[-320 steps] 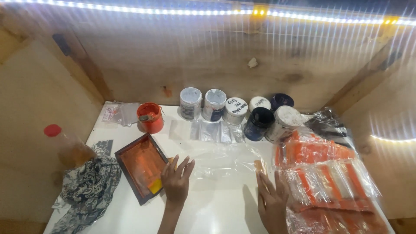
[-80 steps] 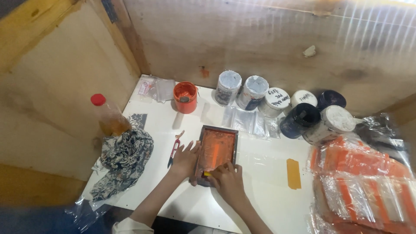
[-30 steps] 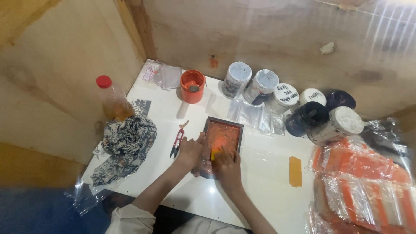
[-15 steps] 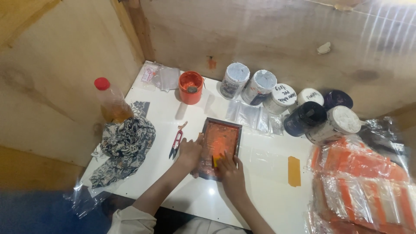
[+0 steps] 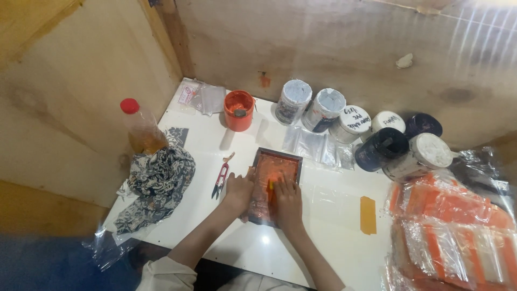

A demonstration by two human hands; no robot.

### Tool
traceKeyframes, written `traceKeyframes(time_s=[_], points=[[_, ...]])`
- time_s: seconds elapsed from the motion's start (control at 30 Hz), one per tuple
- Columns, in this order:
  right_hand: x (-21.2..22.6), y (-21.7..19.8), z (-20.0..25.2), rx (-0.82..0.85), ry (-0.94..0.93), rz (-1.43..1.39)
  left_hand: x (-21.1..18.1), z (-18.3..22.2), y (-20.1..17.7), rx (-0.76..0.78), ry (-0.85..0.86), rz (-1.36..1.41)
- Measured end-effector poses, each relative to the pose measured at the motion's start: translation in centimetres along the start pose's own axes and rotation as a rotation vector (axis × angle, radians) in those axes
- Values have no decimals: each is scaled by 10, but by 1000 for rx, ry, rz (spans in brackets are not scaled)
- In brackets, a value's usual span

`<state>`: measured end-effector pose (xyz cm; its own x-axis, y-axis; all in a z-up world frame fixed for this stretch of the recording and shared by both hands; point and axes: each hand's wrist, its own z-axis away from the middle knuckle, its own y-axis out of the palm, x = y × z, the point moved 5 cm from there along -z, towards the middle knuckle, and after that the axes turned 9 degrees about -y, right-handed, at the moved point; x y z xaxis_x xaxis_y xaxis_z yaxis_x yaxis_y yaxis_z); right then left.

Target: Preparing a screen printing frame by applying tape to the edges and using a scraper tool on the mesh surface.

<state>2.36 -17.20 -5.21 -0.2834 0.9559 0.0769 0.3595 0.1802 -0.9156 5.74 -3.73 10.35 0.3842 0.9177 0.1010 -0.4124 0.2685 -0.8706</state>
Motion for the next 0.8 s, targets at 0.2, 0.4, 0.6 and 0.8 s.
traceKeyframes(time_s=[0.2, 0.4, 0.6, 0.8], points=[[19, -21, 26, 81, -9, -101, -3, -9, 10, -63, 33, 24], [-38, -33, -48, 109, 175, 14, 0, -10, 10, 8, 5, -21], [-48, 16, -59, 49, 242, -54, 4, 5, -5, 37, 26, 30], [7, -23, -39, 30, 195, -123, 2, -16, 16, -168, 105, -7]])
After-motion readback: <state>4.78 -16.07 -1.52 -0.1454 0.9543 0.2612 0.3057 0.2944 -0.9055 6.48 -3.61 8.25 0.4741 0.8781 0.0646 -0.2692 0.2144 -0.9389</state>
